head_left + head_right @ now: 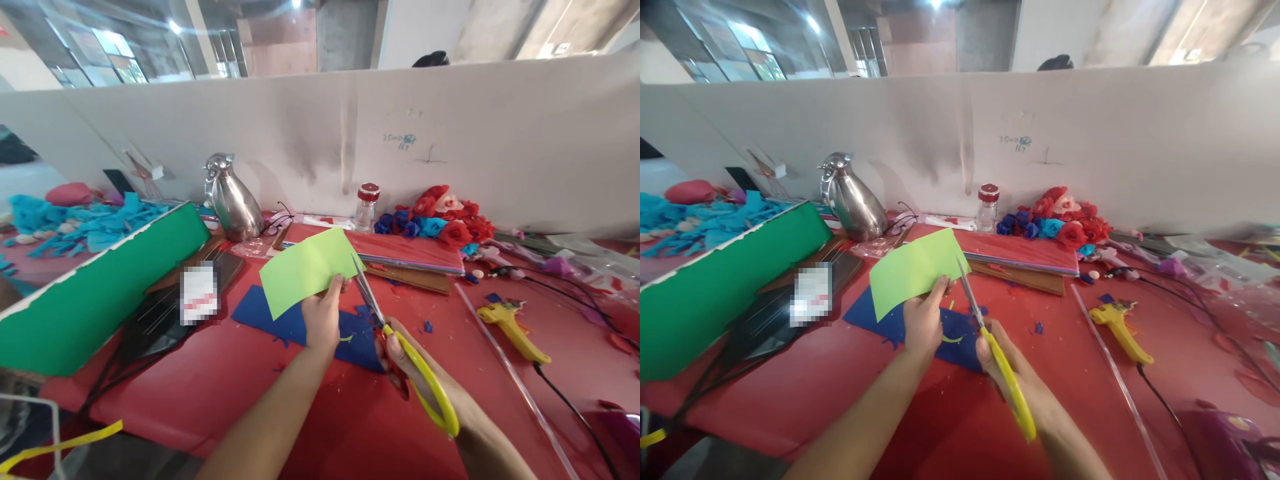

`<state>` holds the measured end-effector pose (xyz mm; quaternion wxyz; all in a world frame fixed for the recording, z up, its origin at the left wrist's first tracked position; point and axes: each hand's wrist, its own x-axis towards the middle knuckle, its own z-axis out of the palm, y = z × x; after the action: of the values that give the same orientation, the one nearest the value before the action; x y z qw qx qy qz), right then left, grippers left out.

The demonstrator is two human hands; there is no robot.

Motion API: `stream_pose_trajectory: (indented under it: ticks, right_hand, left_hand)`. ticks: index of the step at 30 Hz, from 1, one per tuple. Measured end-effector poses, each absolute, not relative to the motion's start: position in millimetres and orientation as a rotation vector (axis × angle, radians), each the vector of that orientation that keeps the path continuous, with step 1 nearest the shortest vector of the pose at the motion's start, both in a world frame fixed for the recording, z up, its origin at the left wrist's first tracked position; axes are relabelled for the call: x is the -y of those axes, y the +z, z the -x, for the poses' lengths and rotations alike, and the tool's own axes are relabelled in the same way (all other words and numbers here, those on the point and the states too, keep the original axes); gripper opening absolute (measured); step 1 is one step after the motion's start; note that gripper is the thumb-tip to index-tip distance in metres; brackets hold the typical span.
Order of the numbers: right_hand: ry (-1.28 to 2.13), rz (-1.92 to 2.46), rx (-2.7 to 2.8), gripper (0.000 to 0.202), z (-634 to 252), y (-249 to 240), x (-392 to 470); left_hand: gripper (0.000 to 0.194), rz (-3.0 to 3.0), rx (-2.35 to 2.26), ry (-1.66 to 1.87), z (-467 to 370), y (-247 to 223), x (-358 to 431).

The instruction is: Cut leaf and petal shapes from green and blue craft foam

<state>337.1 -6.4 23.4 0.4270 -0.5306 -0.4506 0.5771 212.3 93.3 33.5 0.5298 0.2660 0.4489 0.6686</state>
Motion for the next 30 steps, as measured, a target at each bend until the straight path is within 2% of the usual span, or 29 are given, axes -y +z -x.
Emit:
stream_pose_trajectory:
  ticks: [21, 30]
  right_hand:
    - [1.418, 1.311, 1.102, 0.045, -338.7, 25.1, 5.0]
    - [1.469, 1.376, 0.999, 0.061, -330.0, 40.7, 1.1]
  left_hand:
    - [0.018, -0.771, -1.051, 1.491, -211.1, 41.0, -79.8]
    - [0.019, -0.753, -1.078, 1.513, -209.7, 38.9, -84.3]
